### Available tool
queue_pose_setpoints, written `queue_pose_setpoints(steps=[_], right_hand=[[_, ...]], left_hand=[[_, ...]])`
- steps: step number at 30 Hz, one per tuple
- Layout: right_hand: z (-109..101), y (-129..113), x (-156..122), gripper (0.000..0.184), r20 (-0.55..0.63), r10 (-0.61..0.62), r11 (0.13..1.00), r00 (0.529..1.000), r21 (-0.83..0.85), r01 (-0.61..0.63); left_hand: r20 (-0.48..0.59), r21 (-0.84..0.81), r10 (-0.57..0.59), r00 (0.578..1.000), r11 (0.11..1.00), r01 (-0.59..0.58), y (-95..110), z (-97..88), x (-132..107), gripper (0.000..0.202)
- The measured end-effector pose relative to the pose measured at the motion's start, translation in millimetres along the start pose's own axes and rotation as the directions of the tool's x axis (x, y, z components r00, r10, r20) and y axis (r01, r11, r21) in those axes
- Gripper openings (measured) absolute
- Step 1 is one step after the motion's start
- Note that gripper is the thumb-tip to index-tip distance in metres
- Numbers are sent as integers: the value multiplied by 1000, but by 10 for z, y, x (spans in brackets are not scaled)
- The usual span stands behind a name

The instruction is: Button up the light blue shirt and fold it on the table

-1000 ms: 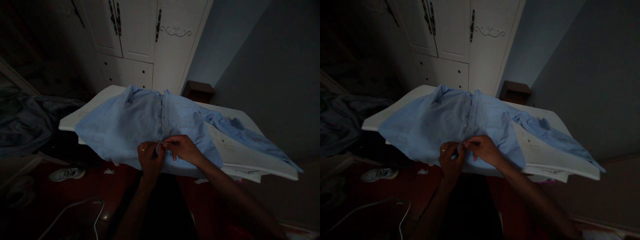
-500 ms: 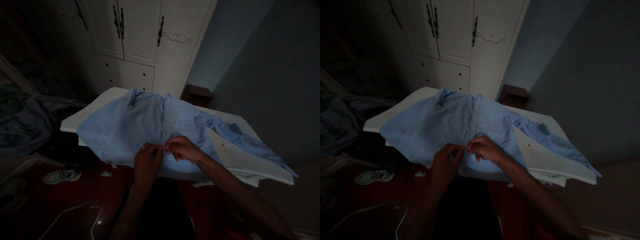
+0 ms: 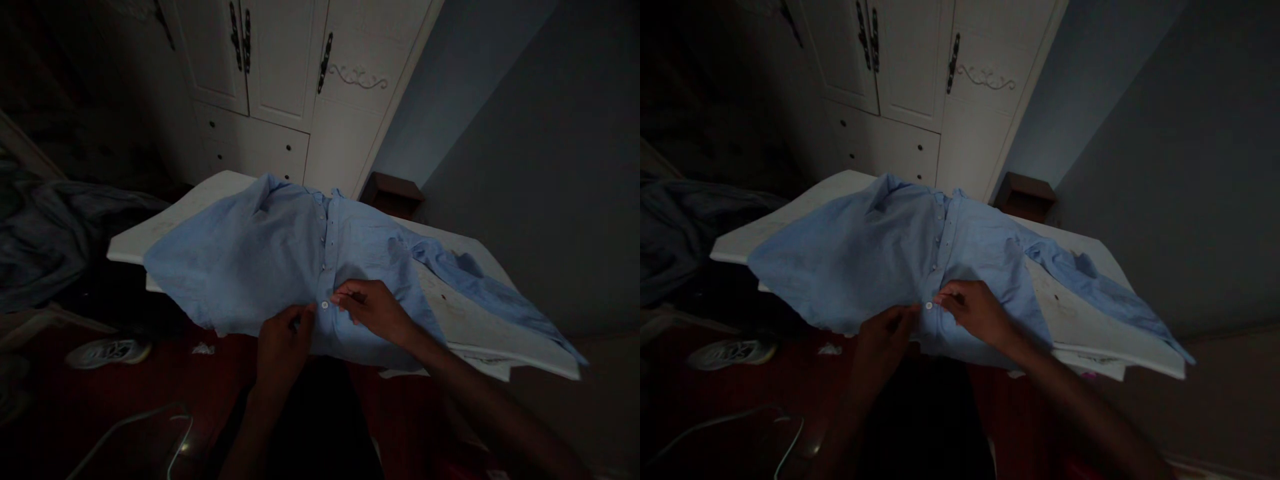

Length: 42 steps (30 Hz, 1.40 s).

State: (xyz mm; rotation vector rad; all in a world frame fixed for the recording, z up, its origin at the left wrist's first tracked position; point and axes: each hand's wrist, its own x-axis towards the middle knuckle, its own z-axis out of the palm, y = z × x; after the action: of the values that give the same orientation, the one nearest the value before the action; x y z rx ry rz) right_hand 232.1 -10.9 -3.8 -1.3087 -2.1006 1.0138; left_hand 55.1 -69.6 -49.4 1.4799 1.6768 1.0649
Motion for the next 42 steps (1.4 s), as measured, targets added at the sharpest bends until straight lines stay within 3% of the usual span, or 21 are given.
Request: queue_pose_setpoints(steps=[3, 5, 6, 8, 12, 17, 22, 27, 29, 32, 36, 42], right_hand=[[-178, 43, -95, 32, -167, -201, 917, 965, -378, 126], [-279, 188, -197, 47, -199, -251, 840, 947, -531, 111], [-312, 294, -261, 56, -197, -244, 812, 950, -577, 89], [-344, 542, -408, 67, -192, -200, 775, 961, -630, 35], [-347, 964, -699, 70, -195, -153, 718, 969, -696, -27], [-377, 1109, -872, 69, -215, -187, 697, 958, -717, -25], [-430, 1069, -857, 69, -216, -132, 757, 968, -652, -43], [-549, 744, -581, 59, -258, -195, 815, 946, -580, 10], [-575, 552, -355, 48, -206, -283, 812, 937, -571, 120], [-546, 315, 63, 36, 2, -415, 779, 910, -516, 356], [-451, 197, 575, 29, 243, -457, 734, 856, -440, 517], [-470, 237, 893, 42, 466, -351, 705, 812, -439, 557]], left_hand=[[-249, 97, 124, 960, 990, -103, -113, -165, 17, 35], [-401, 232, 268, 876, 955, -185, -230, -314, 95, 31], [-421, 321, 340, 841, 923, -212, -293, -392, 154, 32], [-348, 483, 438, 829, 841, -242, -416, -540, 295, 41], [-144, 641, 459, 877, 718, -271, -587, -735, 509, 54], [-129, 683, 465, 876, 682, -262, -681, -813, 510, 55], [-187, 631, 459, 868, 734, -252, -670, -865, 508, 52], [-268, 532, 506, 820, 787, -312, -374, -804, 603, 40], [-182, 440, 531, 828, 797, -414, -190, -689, 674, 35], [56, 255, 515, 855, 821, -511, 63, -443, 824, 29], [305, 301, 426, 851, 805, -511, 213, -153, 1037, 22], [345, 314, 418, 840, 792, -523, 154, -69, 1165, 18]])
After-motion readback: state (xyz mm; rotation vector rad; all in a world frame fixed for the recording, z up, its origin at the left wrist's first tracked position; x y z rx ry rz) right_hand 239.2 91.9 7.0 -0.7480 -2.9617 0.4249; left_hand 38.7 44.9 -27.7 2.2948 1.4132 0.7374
